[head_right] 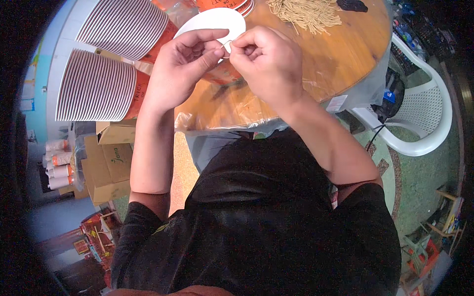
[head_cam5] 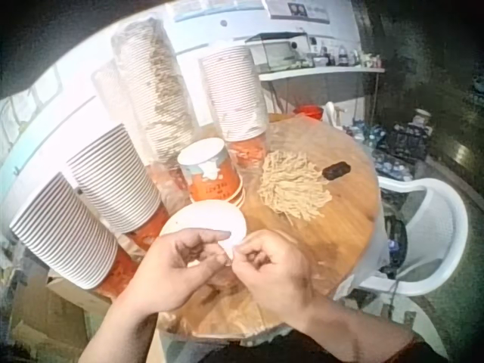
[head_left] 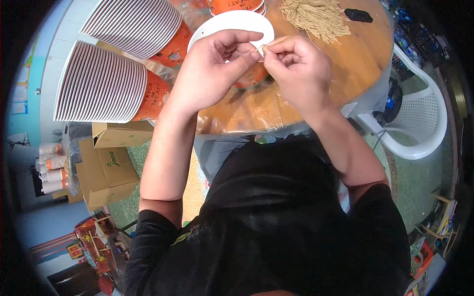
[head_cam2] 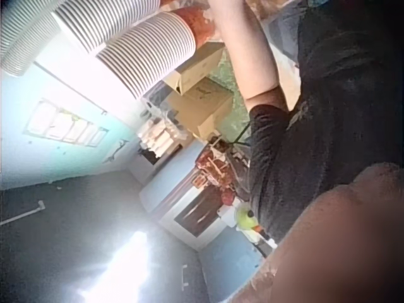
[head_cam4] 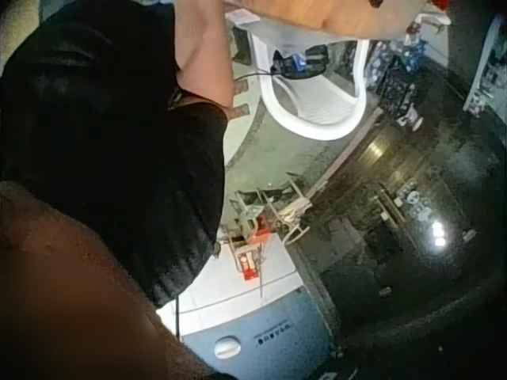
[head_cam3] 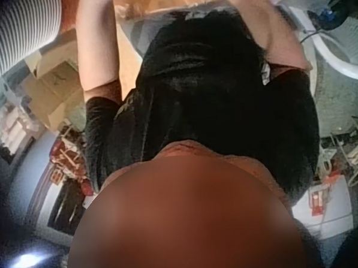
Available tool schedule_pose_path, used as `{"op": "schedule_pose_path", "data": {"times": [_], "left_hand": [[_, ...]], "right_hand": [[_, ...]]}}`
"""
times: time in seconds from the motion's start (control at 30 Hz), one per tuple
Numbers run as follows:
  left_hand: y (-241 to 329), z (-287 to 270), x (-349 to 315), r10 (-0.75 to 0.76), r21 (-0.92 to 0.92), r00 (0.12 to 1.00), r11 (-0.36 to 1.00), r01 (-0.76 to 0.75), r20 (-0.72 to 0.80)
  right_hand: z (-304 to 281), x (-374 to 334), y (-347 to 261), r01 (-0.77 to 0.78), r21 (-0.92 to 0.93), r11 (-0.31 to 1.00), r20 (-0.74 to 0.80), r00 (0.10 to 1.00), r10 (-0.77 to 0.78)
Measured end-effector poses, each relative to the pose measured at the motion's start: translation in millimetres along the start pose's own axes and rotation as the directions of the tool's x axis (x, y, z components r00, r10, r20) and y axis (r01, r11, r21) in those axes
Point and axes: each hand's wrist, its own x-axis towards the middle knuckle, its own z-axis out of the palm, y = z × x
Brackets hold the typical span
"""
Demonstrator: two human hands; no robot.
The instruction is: Organizing and securing stacks of paper cups using rubber bands.
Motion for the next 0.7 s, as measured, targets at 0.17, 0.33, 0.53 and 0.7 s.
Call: {"op": "schedule_pose_path", "data": {"times": [0.17, 0.33, 0.53, 0.7], "left_hand": [[6.9, -1.4, 4.7, -0.055, -0.119, 0.997, 0.991, 0.061, 0.05], [9.1, 0.8, 10.5, -0.148, 0.047, 0.988, 0.988, 0.146, 0.043], [2.6, 2.1, 10.1, -0.114, 0.102, 0.993, 0.989, 0.111, 0.025], [0.3, 5.5, 9.2, -0.095, 0.244, 0.994, 0.964, 0.106, -0.056]], "right_hand": [[10.0, -9.2, 21.8, 0.141, 0.177, 0.974, -0.133, 0.984, -0.118], [11.4, -8.4, 25.0, 0.236, 0.186, 0.954, -0.125, 0.968, -0.216], [5.3, -12.9, 14.8, 0.133, 0.208, 0.969, -0.101, 0.988, -0.114], [-23.4, -26.7, -8.5, 0.043, 0.206, 0.978, -0.034, 0.999, -0.036]]}}
